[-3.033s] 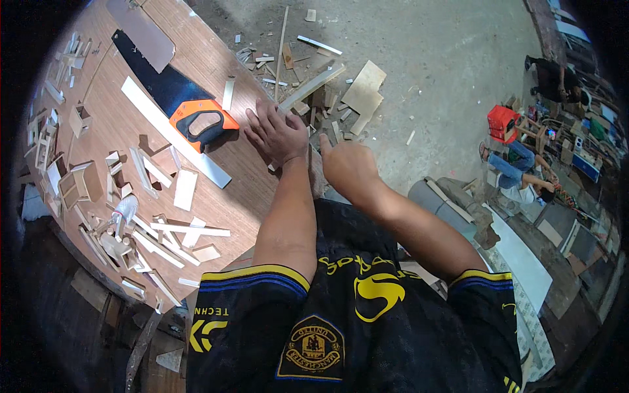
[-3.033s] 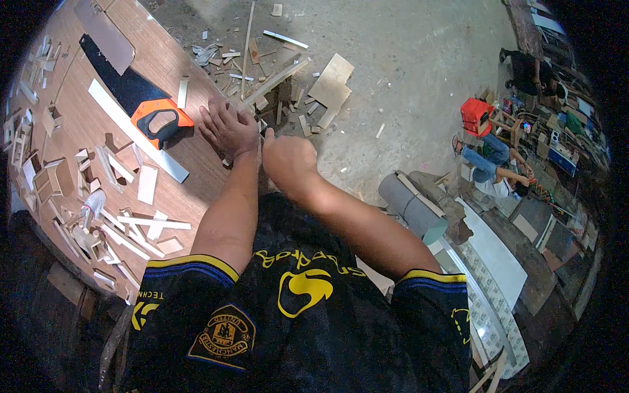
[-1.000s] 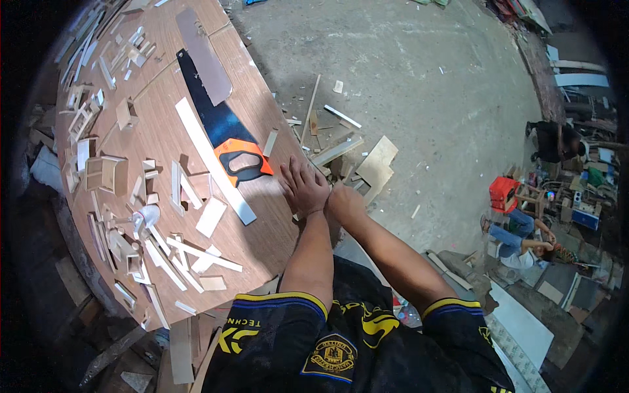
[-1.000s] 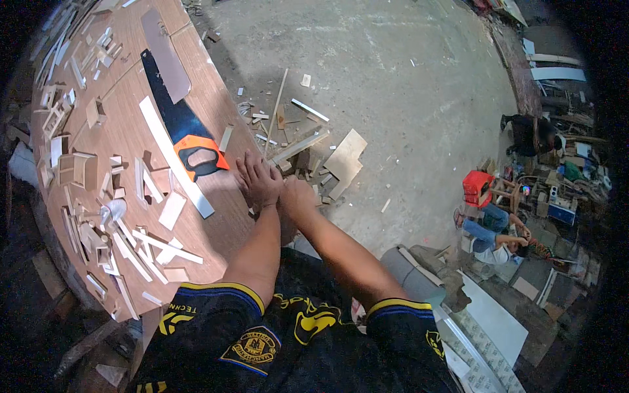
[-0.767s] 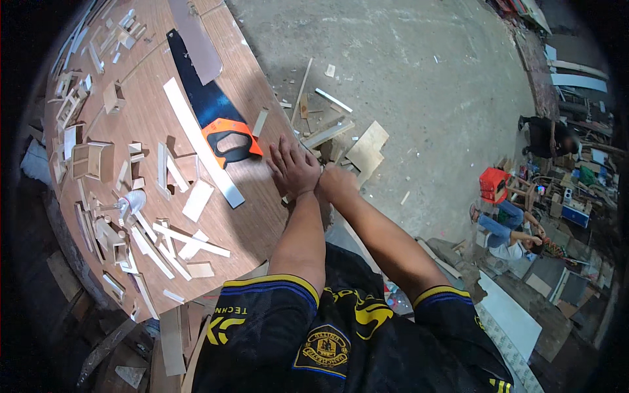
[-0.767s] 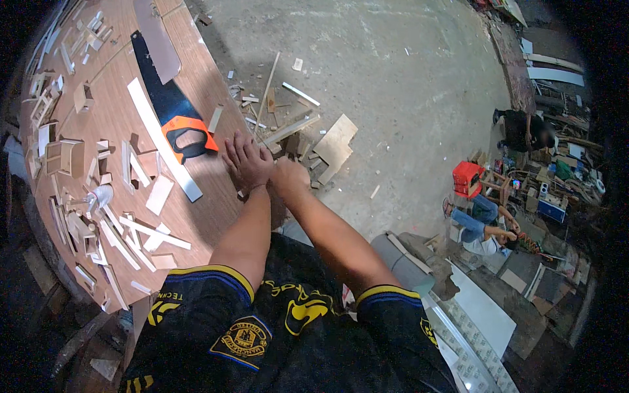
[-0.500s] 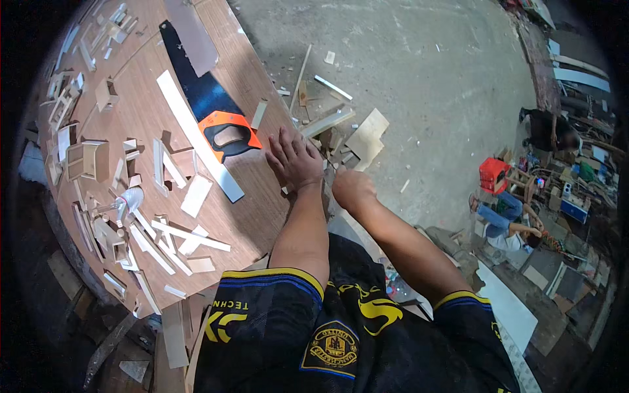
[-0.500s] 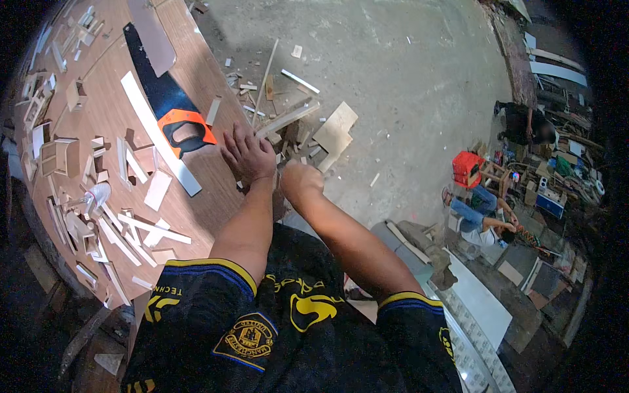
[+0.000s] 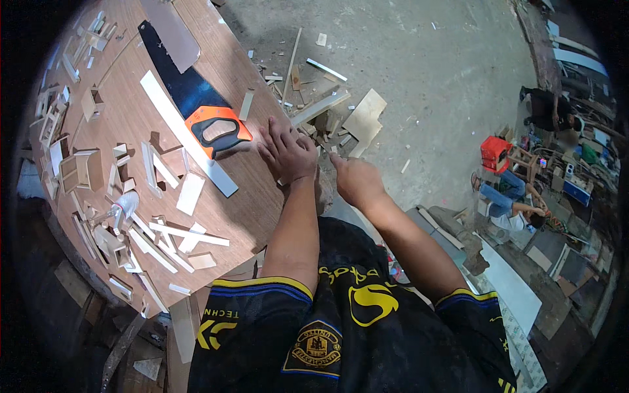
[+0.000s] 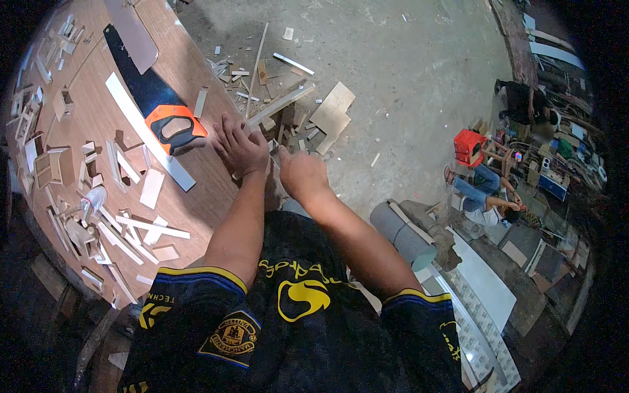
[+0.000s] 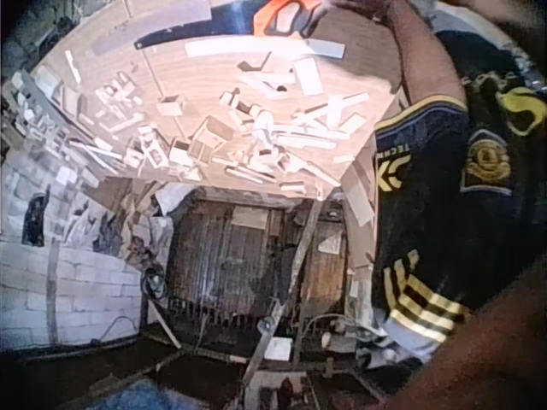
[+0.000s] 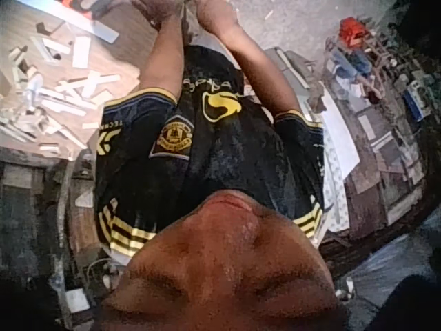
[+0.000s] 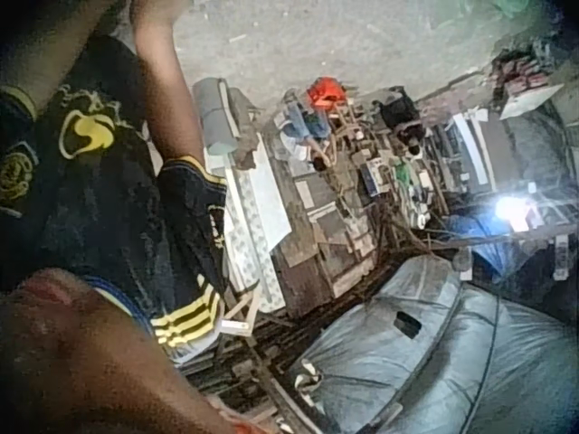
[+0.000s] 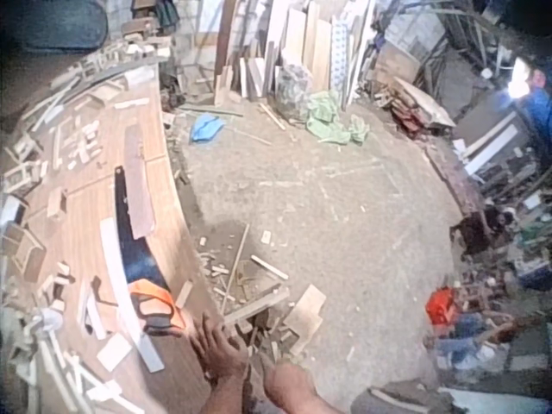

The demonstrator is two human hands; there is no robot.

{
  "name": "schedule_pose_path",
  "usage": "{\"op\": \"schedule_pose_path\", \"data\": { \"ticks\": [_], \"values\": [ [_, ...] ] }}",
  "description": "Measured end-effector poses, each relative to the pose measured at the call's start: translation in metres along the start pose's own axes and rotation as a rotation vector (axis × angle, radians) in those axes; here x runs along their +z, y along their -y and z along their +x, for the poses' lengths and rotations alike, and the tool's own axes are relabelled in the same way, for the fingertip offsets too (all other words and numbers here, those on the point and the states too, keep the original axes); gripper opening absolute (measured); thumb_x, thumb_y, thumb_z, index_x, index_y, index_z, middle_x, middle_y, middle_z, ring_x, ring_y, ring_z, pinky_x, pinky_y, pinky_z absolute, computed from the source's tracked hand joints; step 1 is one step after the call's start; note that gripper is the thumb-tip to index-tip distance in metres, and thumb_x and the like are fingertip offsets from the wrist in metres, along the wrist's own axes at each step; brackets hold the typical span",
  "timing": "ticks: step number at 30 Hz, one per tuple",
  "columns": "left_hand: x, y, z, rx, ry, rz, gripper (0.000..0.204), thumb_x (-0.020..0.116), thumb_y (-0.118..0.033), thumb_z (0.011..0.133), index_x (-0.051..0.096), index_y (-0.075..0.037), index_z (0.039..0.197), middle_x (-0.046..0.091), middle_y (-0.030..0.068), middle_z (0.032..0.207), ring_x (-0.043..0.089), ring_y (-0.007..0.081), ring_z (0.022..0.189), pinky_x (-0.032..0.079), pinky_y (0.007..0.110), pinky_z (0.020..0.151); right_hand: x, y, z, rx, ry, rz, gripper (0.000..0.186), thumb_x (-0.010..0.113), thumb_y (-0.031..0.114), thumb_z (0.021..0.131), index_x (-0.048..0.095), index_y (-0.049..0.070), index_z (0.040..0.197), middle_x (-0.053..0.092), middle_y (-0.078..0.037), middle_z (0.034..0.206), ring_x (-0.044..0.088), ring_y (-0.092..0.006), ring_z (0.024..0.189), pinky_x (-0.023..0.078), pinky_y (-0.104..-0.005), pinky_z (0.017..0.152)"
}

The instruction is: Filing and sanding small wooden pieces to fit together for a project.

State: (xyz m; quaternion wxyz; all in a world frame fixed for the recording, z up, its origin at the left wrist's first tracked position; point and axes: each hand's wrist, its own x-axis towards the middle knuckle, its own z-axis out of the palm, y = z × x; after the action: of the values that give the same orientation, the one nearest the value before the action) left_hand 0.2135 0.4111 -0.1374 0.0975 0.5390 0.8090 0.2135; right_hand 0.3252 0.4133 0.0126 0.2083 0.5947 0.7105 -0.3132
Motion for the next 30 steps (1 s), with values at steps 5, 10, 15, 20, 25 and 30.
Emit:
{"op": "schedule_pose_path", "data": {
  "ticks": [5, 10, 15, 20, 25, 30],
  "values": [
    [0.003, -0.004, 0.002, 0.023, -0.096, 0.072, 0.037, 0.06, -0.021, 0.076, 0.057, -0.01, 0.111, 0.041, 0.0101, 0.149, 0.03, 0.0399, 0.141, 0.019, 0.062, 0.112, 0.012, 0.009, 0.002, 0.074, -0.036, -0.068, 0.038, 0.044, 0.011, 0.09, 0.06, 0.009, 0.124, 0.067, -0.021, 0.077, 0.068, -0.0369, 0.069, 0.054, -0.049, 0.06],
    [0.01, -0.001, 0.004, 0.064, -0.16, 0.124, 0.03, 0.06, -0.02, 0.076, 0.058, -0.009, 0.104, 0.043, 0.0109, 0.147, 0.034, 0.0419, 0.139, 0.019, 0.062, 0.112, 0.019, 0.013, 0.021, 0.059, -0.03, -0.104, 0.038, 0.044, 0.012, 0.091, 0.059, 0.009, 0.126, 0.067, -0.019, 0.074, 0.068, -0.0348, 0.067, 0.054, -0.0472, 0.057],
    [0.012, -0.001, 0.003, 0.056, -0.199, 0.129, 0.029, 0.061, -0.018, 0.076, 0.057, -0.011, 0.104, 0.045, 0.0118, 0.145, 0.036, 0.044, 0.136, 0.023, 0.062, 0.109, 0.018, 0.007, 0.016, 0.054, -0.051, -0.059, 0.04, 0.046, 0.012, 0.091, 0.058, 0.01, 0.128, 0.067, -0.017, 0.072, 0.068, -0.0331, 0.066, 0.054, -0.0461, 0.056],
    [0.008, -0.005, 0.003, 0.058, -0.165, 0.125, 0.029, 0.061, -0.018, 0.076, 0.057, -0.01, 0.104, 0.046, 0.0122, 0.145, 0.037, 0.0446, 0.135, 0.025, 0.063, 0.108, -0.002, -0.001, -0.001, -0.018, -0.004, -0.12, 0.03, 0.043, 0.015, 0.095, 0.06, 0.006, 0.118, 0.07, -0.016, 0.076, 0.07, -0.0329, 0.066, 0.056, -0.0449, 0.057],
    [0.008, 0.0, 0.0, 0.055, -0.148, 0.143, 0.031, 0.06, -0.019, 0.076, 0.057, -0.008, 0.104, 0.044, 0.0119, 0.146, 0.036, 0.0442, 0.136, 0.025, 0.063, 0.108, 0.022, 0.002, 0.001, 0.002, -0.087, -0.075, 0.046, 0.048, 0.01, 0.088, 0.054, 0.013, 0.134, 0.065, -0.017, 0.068, 0.066, -0.033, 0.059, 0.052, -0.0459, 0.051],
    [0.009, -0.006, 0.005, 0.057, -0.174, 0.116, 0.025, 0.059, -0.018, 0.075, 0.058, -0.007, 0.098, 0.046, 0.0115, 0.144, 0.035, 0.043, 0.137, 0.027, 0.063, 0.107, 0.019, -0.002, 0.001, 0.042, -0.017, -0.081, 0.049, 0.048, 0.009, 0.087, 0.052, 0.013, 0.136, 0.066, -0.018, 0.071, 0.067, -0.0332, 0.062, 0.052, -0.0469, 0.054]
  ]
}}
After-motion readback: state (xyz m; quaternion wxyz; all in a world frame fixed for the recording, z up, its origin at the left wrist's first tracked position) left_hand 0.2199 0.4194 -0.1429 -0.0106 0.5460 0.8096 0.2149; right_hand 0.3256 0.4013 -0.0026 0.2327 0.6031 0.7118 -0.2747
